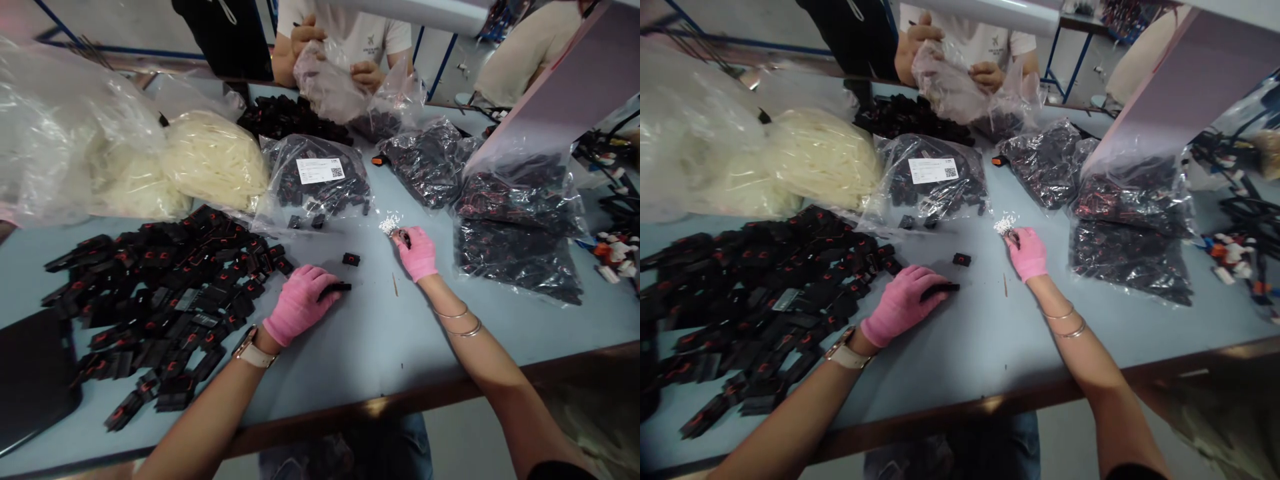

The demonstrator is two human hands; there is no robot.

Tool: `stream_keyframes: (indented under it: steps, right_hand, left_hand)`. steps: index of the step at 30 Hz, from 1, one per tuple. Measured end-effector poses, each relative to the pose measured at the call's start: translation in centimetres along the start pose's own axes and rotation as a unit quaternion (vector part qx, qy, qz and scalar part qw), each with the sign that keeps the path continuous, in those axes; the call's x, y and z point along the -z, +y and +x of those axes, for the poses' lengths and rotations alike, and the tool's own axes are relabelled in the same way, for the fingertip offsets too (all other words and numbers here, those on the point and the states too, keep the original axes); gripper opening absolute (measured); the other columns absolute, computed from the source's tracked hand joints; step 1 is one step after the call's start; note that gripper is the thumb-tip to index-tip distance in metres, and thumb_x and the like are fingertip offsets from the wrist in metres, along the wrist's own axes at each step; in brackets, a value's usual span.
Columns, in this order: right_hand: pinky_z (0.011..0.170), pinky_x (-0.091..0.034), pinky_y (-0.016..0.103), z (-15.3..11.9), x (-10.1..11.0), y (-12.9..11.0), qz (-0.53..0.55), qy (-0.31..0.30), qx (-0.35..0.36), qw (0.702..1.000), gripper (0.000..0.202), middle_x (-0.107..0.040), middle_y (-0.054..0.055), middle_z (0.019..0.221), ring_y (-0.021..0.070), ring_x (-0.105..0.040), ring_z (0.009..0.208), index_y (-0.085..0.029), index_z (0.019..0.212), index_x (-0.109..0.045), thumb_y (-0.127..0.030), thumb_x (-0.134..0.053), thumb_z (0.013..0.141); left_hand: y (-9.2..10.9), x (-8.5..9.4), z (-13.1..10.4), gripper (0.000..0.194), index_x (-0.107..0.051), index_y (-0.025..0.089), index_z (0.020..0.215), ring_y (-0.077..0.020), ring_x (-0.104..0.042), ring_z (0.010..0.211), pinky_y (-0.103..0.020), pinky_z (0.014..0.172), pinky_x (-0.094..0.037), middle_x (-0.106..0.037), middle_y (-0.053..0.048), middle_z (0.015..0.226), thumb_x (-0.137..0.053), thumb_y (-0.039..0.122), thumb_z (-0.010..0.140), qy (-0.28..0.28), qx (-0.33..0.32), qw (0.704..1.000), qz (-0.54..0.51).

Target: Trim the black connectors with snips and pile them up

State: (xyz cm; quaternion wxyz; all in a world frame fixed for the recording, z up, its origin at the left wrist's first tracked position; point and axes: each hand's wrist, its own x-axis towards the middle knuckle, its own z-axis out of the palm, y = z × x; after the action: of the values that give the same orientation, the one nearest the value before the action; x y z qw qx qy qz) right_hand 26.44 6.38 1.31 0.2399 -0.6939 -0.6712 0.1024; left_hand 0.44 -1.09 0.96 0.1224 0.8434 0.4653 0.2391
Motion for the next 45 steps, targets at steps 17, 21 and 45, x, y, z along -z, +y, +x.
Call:
stream_keyframes:
  steps: [17, 21, 45]
  right_hand:
    - [0.078, -0.046, 0.03, -5.9, -1.0, -6.8, 0.265, -0.202, 0.15, 0.931, 0.015, -0.068, 0.003, 0.085, 0.0159, -0.06, 0.082, -0.022, 0.085, -0.07, -0.027, -0.056, 0.083]
    - [0.079, -0.048, 0.029, -6.0, -1.3, -6.8, 0.239, -0.204, 0.158, 0.936, 0.012, -0.068, 0.002, 0.085, 0.0151, -0.061, 0.082, -0.023, 0.084, -0.071, -0.024, -0.059, 0.082]
    - [0.069, -0.047, 0.023, -7.0, -2.1, -5.5, 0.163, -0.138, 0.236, 0.948, 0.021, -0.068, 0.002, 0.088, 0.0115, -0.061, 0.074, -0.023, 0.097, -0.07, -0.022, -0.054, 0.084]
  left_hand:
    - [0.6, -0.2, 0.1, 0.01, -0.063, 0.02, 0.077, -0.0172, -0.059, 0.068, -0.031, 0.067, -0.046, -0.064, -0.002, 0.069, -0.06, 0.029, 0.08, 0.052, 0.045, 0.997, -0.022]
    - [0.4, -0.4, 0.1, 0.012, -0.062, 0.019, 0.074, -0.0167, -0.058, 0.067, -0.03, 0.066, -0.045, -0.064, -0.002, 0.068, -0.061, 0.03, 0.08, 0.058, 0.037, 0.997, -0.02]
    - [0.2, -0.3, 0.1, 0.014, -0.063, 0.019, 0.075, -0.0163, -0.059, 0.067, -0.03, 0.067, -0.045, -0.064, -0.001, 0.068, -0.063, 0.031, 0.08, 0.066, 0.035, 0.997, -0.034]
